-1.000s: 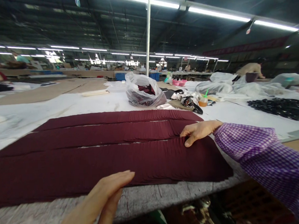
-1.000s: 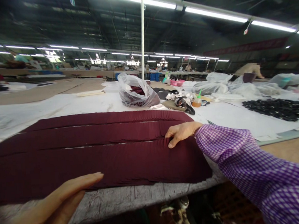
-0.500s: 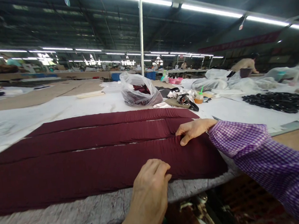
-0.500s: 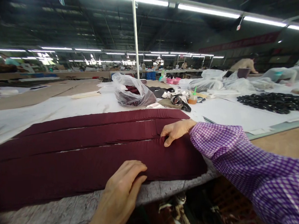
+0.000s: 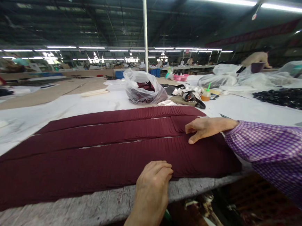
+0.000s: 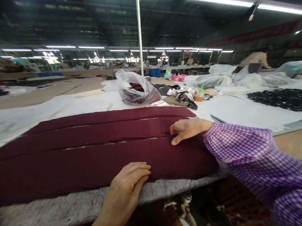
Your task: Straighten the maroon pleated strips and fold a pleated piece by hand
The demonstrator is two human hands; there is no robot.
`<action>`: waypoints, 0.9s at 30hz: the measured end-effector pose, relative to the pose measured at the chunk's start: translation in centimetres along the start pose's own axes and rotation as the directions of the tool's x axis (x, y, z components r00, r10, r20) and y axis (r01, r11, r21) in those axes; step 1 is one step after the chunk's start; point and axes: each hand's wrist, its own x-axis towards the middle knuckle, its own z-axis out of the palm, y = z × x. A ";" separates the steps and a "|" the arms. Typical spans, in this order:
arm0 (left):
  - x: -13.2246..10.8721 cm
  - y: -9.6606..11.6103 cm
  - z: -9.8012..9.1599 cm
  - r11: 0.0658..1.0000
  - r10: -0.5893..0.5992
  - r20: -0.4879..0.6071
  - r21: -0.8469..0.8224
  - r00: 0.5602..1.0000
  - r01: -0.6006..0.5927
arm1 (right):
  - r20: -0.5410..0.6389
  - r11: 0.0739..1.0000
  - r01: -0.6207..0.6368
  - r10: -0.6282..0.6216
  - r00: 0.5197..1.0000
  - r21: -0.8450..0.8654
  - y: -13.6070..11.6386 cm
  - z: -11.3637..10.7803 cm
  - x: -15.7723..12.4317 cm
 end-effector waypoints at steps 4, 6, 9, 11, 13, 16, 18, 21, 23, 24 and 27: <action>-0.2 0.0 -0.1 0.992 -0.101 0.036 -0.069 0.994 0.103 | 0.006 0.983 0.041 -0.042 0.999 0.177 1.9 0.2 -1.1; -0.2 0.3 -0.3 0.984 -0.152 0.060 -0.080 0.987 0.156 | 0.016 0.970 0.016 -0.020 1.000 0.241 2.5 0.3 -1.6; -0.1 0.6 -0.3 0.971 -0.223 0.092 -0.064 0.971 0.229 | 0.015 0.958 -0.004 0.000 1.000 0.287 2.8 0.5 -2.0; 0.0 0.8 -0.2 0.963 -0.260 0.099 -0.052 0.961 0.266 | 0.014 0.954 -0.011 0.007 1.000 0.299 2.8 0.7 -2.1; 0.1 1.0 0.0 0.957 -0.282 0.084 -0.041 0.956 0.286 | 0.016 0.947 -0.011 0.006 1.000 0.321 2.9 0.8 -2.1; 0.0 1.1 0.4 0.957 -0.287 0.051 -0.026 0.957 0.288 | 0.029 0.931 -0.011 0.000 1.000 0.365 3.2 0.9 -2.2; 0.0 1.1 0.6 0.962 -0.272 0.032 -0.022 0.962 0.273 | 0.035 0.926 -0.027 0.015 0.999 0.375 3.5 1.1 -2.3; -0.1 0.9 0.7 0.965 -0.260 0.026 -0.012 0.965 0.261 | 0.018 0.911 -0.023 0.017 1.000 0.412 3.9 1.3 -2.6; -0.1 0.8 0.6 0.966 -0.257 0.040 -0.006 0.966 0.257 | 0.011 0.896 -0.004 0.000 1.000 0.444 4.1 1.4 -2.7; -0.2 0.8 0.6 0.967 -0.255 0.047 -0.003 0.966 0.255 | 0.007 0.892 0.003 -0.007 1.000 0.452 4.1 1.5 -2.7; -0.3 0.6 0.5 0.968 -0.249 0.056 0.005 0.967 0.249 | 0.004 0.897 0.012 -0.016 1.000 0.442 4.3 1.6 -2.6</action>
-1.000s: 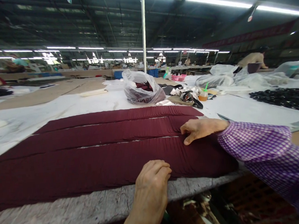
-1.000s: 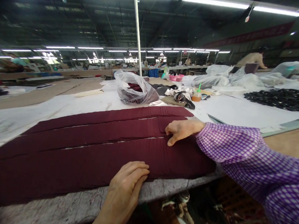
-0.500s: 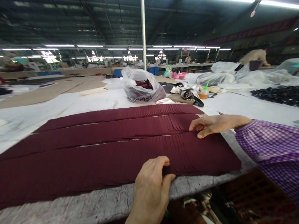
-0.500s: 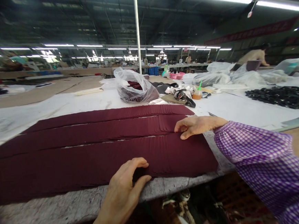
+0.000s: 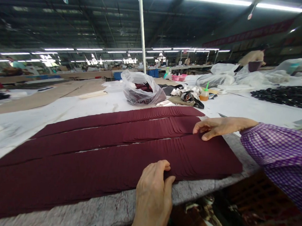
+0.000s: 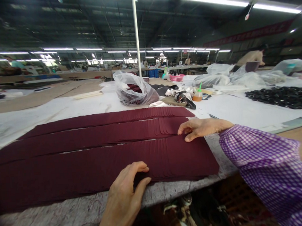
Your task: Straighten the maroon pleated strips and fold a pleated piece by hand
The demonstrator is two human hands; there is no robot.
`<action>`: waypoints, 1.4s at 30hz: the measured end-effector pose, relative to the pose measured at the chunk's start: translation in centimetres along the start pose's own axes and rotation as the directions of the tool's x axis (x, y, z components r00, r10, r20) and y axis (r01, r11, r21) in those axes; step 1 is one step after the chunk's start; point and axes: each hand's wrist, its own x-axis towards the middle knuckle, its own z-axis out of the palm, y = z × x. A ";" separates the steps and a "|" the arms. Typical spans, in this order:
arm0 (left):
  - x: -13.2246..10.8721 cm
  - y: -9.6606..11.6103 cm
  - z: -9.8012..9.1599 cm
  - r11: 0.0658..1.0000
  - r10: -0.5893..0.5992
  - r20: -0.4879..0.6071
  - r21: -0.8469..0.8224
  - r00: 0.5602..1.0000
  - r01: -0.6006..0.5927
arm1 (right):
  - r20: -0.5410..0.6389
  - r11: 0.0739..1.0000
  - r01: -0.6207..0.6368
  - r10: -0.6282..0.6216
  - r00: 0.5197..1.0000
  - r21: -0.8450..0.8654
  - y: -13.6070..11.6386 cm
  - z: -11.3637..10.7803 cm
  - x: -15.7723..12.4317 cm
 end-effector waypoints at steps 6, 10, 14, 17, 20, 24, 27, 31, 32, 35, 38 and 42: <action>0.0 -0.3 0.2 1.000 0.006 0.005 -0.004 1.000 -0.006 | 0.030 1.000 0.029 -0.029 0.999 0.000 0.6 0.0 0.6; 0.0 -0.2 0.1 1.000 -0.005 -0.007 -0.017 1.000 0.004 | 0.048 1.000 0.026 -0.027 0.999 0.016 0.8 0.0 0.7; 0.1 0.1 0.0 1.000 -0.009 -0.006 -0.017 1.000 0.009 | 0.051 1.000 0.011 -0.011 0.999 0.011 0.7 -0.1 0.5; 0.3 0.4 0.0 1.000 -0.007 -0.020 0.005 1.000 0.007 | 0.049 1.000 0.011 -0.011 0.999 0.004 0.5 -0.1 0.5; 0.4 0.7 0.0 1.000 0.001 -0.025 0.024 1.000 0.000 | 0.060 1.000 0.025 -0.025 0.998 -0.004 0.3 -0.1 0.6; 0.2 0.7 0.0 0.999 0.029 -0.046 0.026 0.999 -0.028 | 0.068 0.999 0.036 -0.035 0.997 -0.018 0.3 0.0 0.7; 0.1 0.7 0.0 0.998 0.058 -0.062 0.020 0.996 -0.057 | 0.068 0.999 0.042 -0.040 0.997 -0.020 0.6 0.0 0.8; 0.3 0.7 0.0 0.998 0.068 -0.059 0.018 0.996 -0.067 | 0.074 0.998 0.062 -0.062 0.995 0.003 1.0 0.1 1.0; 0.3 0.7 0.0 0.997 0.074 -0.060 0.015 0.995 -0.074 | 0.073 0.998 0.068 -0.068 0.995 0.004 1.1 0.2 1.0; 0.3 0.7 0.0 0.996 0.094 -0.061 0.019 0.994 -0.093 | 0.071 0.998 0.070 -0.070 0.995 0.004 1.1 0.2 0.9; 0.4 0.6 0.1 0.995 0.094 -0.059 0.032 0.994 -0.092 | 0.058 0.998 0.065 -0.064 0.996 -0.017 0.8 0.1 0.8; 0.5 0.8 0.0 0.996 0.091 -0.059 0.026 0.994 -0.089 | 0.057 0.998 0.058 -0.057 0.997 -0.033 0.5 0.1 0.6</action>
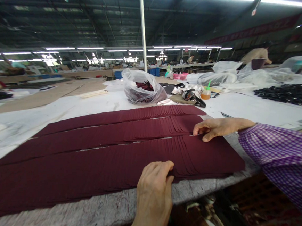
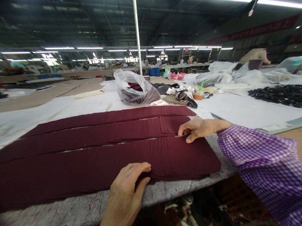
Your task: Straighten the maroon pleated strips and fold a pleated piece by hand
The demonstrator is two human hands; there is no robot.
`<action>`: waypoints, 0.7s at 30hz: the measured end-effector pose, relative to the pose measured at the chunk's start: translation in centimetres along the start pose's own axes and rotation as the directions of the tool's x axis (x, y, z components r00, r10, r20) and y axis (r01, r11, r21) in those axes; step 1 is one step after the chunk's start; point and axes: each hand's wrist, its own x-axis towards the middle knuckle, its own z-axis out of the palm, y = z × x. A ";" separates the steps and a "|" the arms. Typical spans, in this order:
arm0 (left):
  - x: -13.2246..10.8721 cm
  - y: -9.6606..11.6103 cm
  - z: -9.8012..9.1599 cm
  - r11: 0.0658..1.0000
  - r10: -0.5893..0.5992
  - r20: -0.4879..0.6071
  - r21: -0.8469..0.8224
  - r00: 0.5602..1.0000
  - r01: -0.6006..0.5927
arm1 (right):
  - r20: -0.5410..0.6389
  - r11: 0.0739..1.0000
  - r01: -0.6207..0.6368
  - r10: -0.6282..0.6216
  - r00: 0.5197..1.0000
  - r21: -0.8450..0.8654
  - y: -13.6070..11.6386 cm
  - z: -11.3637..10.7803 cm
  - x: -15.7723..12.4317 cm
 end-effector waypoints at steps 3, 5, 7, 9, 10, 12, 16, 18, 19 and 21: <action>0.0 0.1 -0.1 1.000 0.006 0.002 0.002 1.000 -0.006 | -0.007 1.000 -0.001 0.001 1.000 0.003 -0.1 0.0 0.0; 0.0 0.0 -0.2 1.000 0.007 0.012 0.007 1.000 -0.007 | -0.008 1.000 0.003 -0.003 1.000 0.012 0.0 0.1 0.0; 0.0 -0.2 -0.3 1.000 0.012 0.034 0.009 0.999 -0.012 | -0.007 0.999 0.006 -0.005 1.000 0.033 0.1 0.1 0.1; 0.0 -0.4 -0.3 1.000 0.020 0.055 0.013 0.998 -0.020 | -0.007 0.998 0.007 -0.006 1.000 0.055 0.3 0.2 0.1; -0.1 -0.4 -0.3 1.000 0.020 0.058 0.014 0.998 -0.021 | -0.009 0.998 0.010 -0.010 1.000 0.066 0.4 0.2 0.2; -0.1 -0.5 -0.3 1.000 0.011 0.059 0.015 0.998 -0.012 | -0.010 0.997 0.022 -0.021 1.000 0.081 0.7 0.2 0.2; -0.2 -0.6 -0.2 1.000 0.012 0.066 0.010 0.998 -0.012 | -0.031 0.996 0.051 -0.049 0.998 0.078 1.0 0.1 0.2; -0.2 -0.7 -0.1 1.000 0.023 0.066 0.010 0.998 -0.024 | -0.033 0.996 0.063 -0.061 0.998 0.062 1.0 0.1 0.2; -0.2 -0.7 -0.1 1.000 0.025 0.059 0.011 0.998 -0.026 | -0.030 0.996 0.066 -0.065 0.997 0.055 0.9 0.1 0.2; -0.2 -0.6 -0.1 0.999 0.029 0.041 0.016 0.999 -0.030 | -0.021 0.997 0.065 -0.064 0.998 0.050 0.8 0.1 0.2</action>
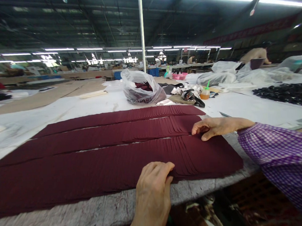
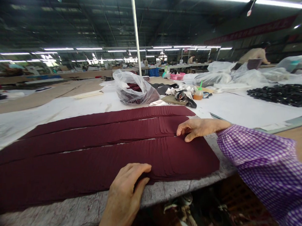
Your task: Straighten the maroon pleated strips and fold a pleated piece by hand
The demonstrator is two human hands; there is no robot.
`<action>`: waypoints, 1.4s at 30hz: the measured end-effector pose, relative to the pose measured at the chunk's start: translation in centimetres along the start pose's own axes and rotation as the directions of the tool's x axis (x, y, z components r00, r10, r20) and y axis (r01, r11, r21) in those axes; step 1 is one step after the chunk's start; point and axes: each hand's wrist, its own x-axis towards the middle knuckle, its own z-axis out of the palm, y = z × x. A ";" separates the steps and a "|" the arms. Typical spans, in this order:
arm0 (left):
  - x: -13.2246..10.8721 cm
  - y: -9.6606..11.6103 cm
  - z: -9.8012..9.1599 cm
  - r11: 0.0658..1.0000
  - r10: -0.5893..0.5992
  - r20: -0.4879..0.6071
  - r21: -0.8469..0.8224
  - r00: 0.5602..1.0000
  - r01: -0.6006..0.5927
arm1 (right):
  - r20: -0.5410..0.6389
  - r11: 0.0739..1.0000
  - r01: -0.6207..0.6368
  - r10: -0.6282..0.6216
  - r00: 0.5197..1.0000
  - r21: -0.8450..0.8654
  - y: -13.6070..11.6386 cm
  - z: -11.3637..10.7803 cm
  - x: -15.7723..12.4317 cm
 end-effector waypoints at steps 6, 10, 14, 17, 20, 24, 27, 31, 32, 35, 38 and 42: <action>0.2 0.4 0.0 0.998 0.063 -0.008 0.014 0.998 -0.062 | -0.003 0.999 -0.023 0.023 1.000 0.046 -0.2 0.2 0.0; 0.3 0.2 0.1 0.992 0.116 0.001 0.038 0.993 -0.116 | -0.008 1.000 -0.017 0.017 1.000 0.021 -0.4 0.2 0.0; 0.2 -0.1 0.2 0.987 0.152 0.006 0.056 0.988 -0.152 | 0.001 1.000 -0.019 0.019 1.000 -0.001 -0.6 0.2 0.1; 0.1 -0.1 0.2 0.983 0.171 0.003 0.070 0.985 -0.171 | 0.008 1.000 -0.013 0.013 1.000 -0.006 -0.5 0.2 0.2; 0.2 0.0 0.2 0.980 0.184 -0.013 0.075 0.983 -0.182 | -0.005 1.000 -0.003 0.003 1.000 -0.007 -0.4 0.2 0.1; 0.1 0.1 0.3 0.983 0.173 -0.006 0.066 0.985 -0.173 | -0.031 0.999 -0.006 0.005 1.000 -0.053 -0.5 0.5 -0.2; 0.1 -0.1 0.4 0.981 0.188 -0.015 0.044 0.982 -0.187 | -0.061 0.995 -0.027 0.021 0.998 -0.099 -0.5 0.7 -0.4; 0.1 -0.2 0.5 0.979 0.204 -0.049 0.026 0.978 -0.203 | -0.090 0.997 -0.026 0.019 0.996 -0.076 0.0 0.9 -0.5; 0.2 -0.2 0.5 0.979 0.202 -0.046 0.028 0.978 -0.201 | -0.093 0.997 -0.023 0.016 0.996 -0.069 0.0 0.9 -0.6; 0.3 -0.1 0.6 0.981 0.190 -0.030 0.037 0.981 -0.188 | -0.083 0.996 -0.028 0.021 0.996 -0.090 -0.2 0.9 -0.7; 0.2 -0.2 0.5 0.982 0.183 -0.018 0.053 0.983 -0.182 | -0.075 0.992 -0.048 0.040 0.996 -0.115 -0.7 1.0 -0.7; -0.3 -0.3 0.1 0.973 0.215 -0.024 0.088 0.976 -0.212 | -0.080 0.993 -0.060 0.053 0.995 -0.098 -0.8 1.2 -0.6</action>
